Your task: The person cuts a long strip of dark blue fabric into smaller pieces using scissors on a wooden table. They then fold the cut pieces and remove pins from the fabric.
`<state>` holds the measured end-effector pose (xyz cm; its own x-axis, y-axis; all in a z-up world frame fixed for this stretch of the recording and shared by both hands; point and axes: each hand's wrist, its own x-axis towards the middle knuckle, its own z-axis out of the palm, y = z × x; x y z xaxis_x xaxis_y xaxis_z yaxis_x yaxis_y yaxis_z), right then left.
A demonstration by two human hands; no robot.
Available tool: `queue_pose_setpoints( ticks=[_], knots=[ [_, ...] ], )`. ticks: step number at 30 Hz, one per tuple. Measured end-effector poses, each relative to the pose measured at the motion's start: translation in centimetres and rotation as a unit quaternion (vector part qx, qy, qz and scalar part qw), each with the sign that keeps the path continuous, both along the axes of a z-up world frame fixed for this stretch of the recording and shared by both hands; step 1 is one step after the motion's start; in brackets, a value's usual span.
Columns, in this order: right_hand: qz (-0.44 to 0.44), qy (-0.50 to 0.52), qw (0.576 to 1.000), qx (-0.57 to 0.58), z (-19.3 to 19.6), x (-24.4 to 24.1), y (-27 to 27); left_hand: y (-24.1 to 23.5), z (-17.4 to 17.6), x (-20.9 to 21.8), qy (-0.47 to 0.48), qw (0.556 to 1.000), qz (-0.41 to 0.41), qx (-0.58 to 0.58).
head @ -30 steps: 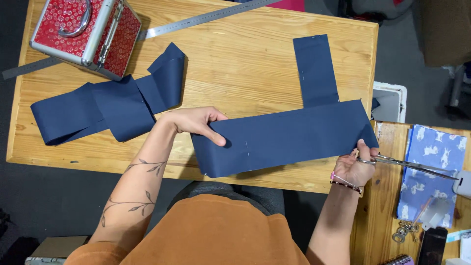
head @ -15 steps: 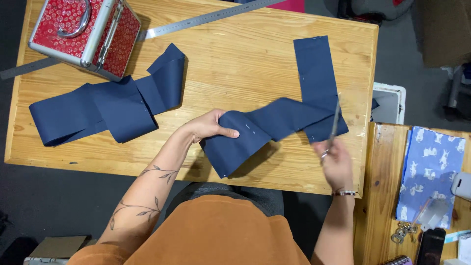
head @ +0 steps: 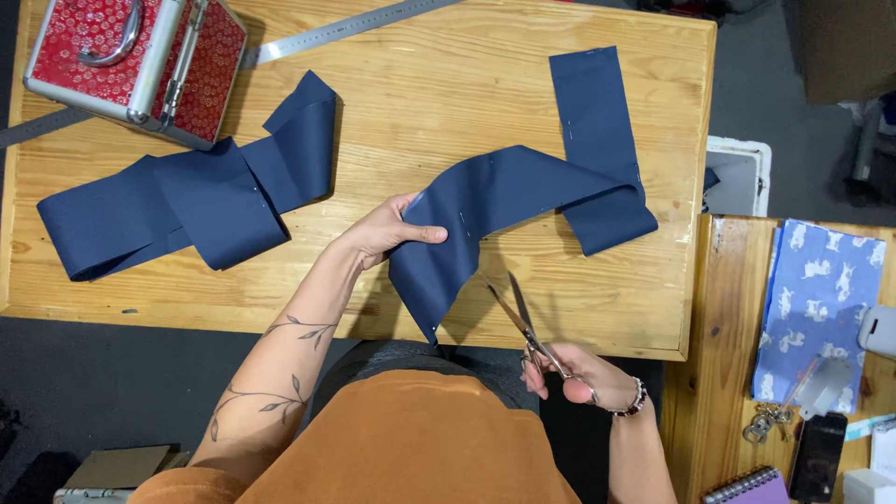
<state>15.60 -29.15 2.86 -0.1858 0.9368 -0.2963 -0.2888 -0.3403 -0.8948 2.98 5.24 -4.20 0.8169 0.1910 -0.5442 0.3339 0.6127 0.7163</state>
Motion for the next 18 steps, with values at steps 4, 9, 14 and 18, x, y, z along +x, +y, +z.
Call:
queue_pose_setpoints(
  ticks=[4,9,14,18],
  knots=[
    [0.002,0.01,1.0,0.005,-0.3,-0.2,-0.2,-0.2,1.7,0.2,-0.008,1.0,0.007,-0.006],
    [-0.002,0.011,0.999,0.032,-0.8,-0.3,0.0,-0.2,2.2,0.1,-0.017,1.0,0.002,-0.012],
    [0.003,-0.016,1.0,-0.004,0.0,0.0,1.3,0.0,2.1,-0.5,-0.022,0.999,-0.025,-0.006],
    [-0.003,-0.037,0.999,-0.032,-0.6,0.2,1.5,0.4,3.9,-1.6,-0.007,0.998,-0.063,0.023]
  ],
)
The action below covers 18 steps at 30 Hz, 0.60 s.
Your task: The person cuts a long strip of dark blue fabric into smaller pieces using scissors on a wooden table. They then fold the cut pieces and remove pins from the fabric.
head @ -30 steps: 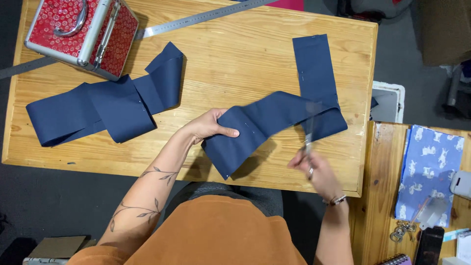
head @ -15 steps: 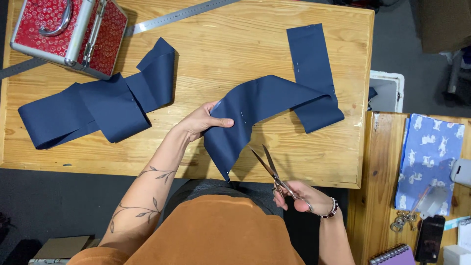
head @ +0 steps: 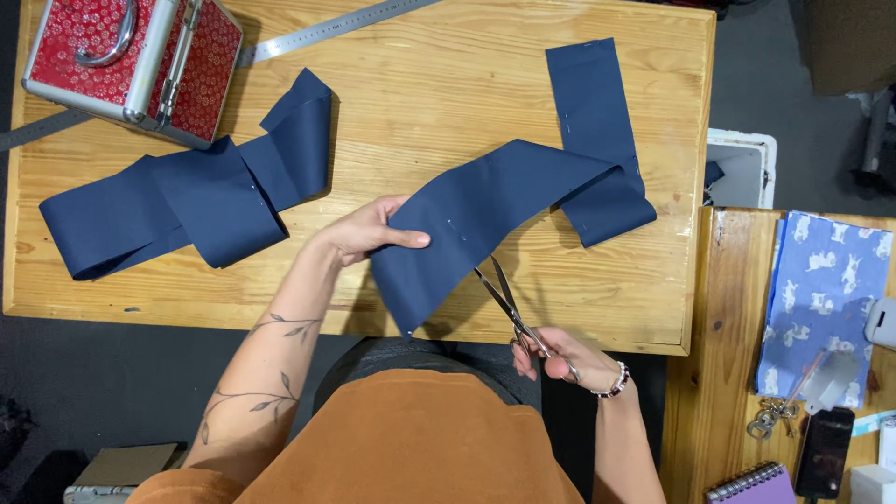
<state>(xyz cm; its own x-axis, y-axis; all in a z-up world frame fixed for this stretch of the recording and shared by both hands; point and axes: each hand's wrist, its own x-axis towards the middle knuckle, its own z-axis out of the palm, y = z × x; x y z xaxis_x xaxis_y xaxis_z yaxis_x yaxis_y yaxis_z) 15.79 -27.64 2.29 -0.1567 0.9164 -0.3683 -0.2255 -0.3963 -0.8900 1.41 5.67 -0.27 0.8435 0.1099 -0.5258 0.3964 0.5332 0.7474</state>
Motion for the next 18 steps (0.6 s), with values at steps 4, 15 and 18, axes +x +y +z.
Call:
queue_pose_setpoints(
  ticks=[4,15,18],
  knots=[
    [0.006,-0.032,0.999,-0.036,-2.9,0.3,-0.6,1.9,-1.4,-1.9,0.029,0.997,-0.054,0.044],
    [-0.058,-0.036,0.974,-0.214,-10.3,-0.8,-2.4,3.6,-10.8,-3.4,0.165,0.922,-0.212,0.278],
    [-0.061,-0.02,0.973,-0.222,-12.0,-1.0,-3.2,2.4,-8.7,-2.5,0.214,0.874,-0.21,0.383]
  ],
)
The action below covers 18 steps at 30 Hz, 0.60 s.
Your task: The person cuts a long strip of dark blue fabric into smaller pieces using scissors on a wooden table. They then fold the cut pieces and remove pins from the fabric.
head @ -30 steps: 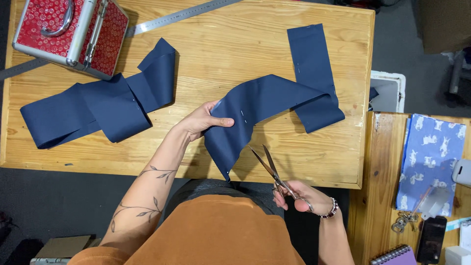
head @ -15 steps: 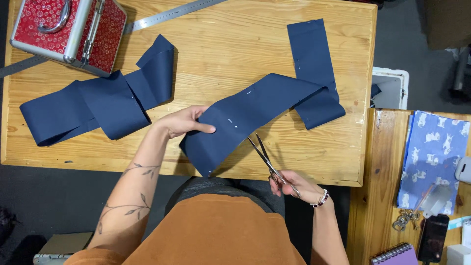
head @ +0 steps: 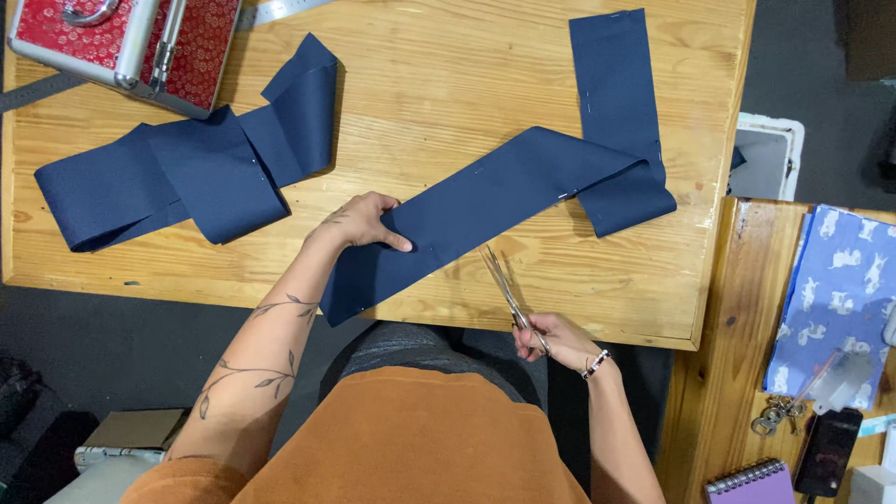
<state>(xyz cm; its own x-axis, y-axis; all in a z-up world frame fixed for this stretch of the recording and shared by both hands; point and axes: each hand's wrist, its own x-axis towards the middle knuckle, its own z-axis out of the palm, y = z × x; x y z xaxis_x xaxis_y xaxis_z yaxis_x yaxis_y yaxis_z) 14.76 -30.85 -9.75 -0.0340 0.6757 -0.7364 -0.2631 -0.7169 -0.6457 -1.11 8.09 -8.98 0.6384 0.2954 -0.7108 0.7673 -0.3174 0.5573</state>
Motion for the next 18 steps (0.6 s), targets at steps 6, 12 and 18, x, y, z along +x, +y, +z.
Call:
queue_pose_setpoints(
  ticks=[6,12,18],
  knots=[
    [0.005,0.026,1.0,0.003,0.0,-0.7,0.0,-1.3,-1.2,-0.1,-0.013,1.0,0.023,0.008],
    [0.058,0.026,0.998,0.021,-2.8,-1.6,-0.9,-2.1,-6.5,-0.2,-0.115,0.968,0.101,-0.198],
    [0.087,0.021,0.996,0.029,-2.1,-1.5,-0.4,-1.9,-4.3,-0.1,-0.124,0.964,0.095,-0.217]
  ],
)
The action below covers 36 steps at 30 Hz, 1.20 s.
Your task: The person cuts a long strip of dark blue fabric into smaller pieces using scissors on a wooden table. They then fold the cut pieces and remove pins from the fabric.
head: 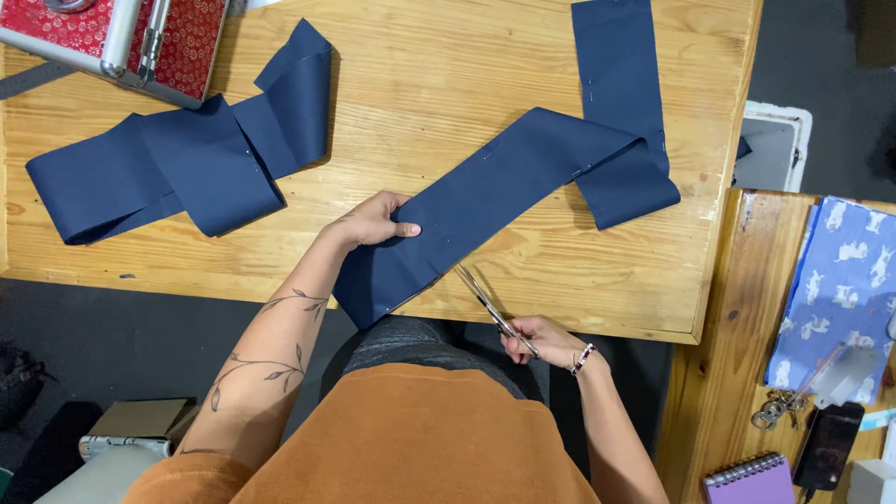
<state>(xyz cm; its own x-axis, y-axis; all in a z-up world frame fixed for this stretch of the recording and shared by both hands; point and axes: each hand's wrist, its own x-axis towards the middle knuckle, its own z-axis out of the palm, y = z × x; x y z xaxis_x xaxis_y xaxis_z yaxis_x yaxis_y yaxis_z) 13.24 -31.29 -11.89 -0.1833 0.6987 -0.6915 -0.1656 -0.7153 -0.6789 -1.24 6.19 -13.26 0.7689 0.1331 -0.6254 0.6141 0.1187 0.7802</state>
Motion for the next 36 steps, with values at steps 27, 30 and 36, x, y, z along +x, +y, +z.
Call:
queue_pose_setpoints(
  ticks=[27,30,36],
  knots=[
    [-0.072,0.02,0.99,0.116,6.5,0.9,3.5,0.8,9.8,2.4,-0.06,0.992,-0.038,-0.105],
    [-0.073,-0.002,0.985,0.158,7.6,1.5,3.4,1.3,12.6,3.4,-0.1,0.984,-0.084,-0.121],
    [-0.046,-0.033,0.973,0.224,13.7,2.9,4.1,1.8,16.4,4.2,-0.143,0.973,-0.14,-0.113]
  ],
)
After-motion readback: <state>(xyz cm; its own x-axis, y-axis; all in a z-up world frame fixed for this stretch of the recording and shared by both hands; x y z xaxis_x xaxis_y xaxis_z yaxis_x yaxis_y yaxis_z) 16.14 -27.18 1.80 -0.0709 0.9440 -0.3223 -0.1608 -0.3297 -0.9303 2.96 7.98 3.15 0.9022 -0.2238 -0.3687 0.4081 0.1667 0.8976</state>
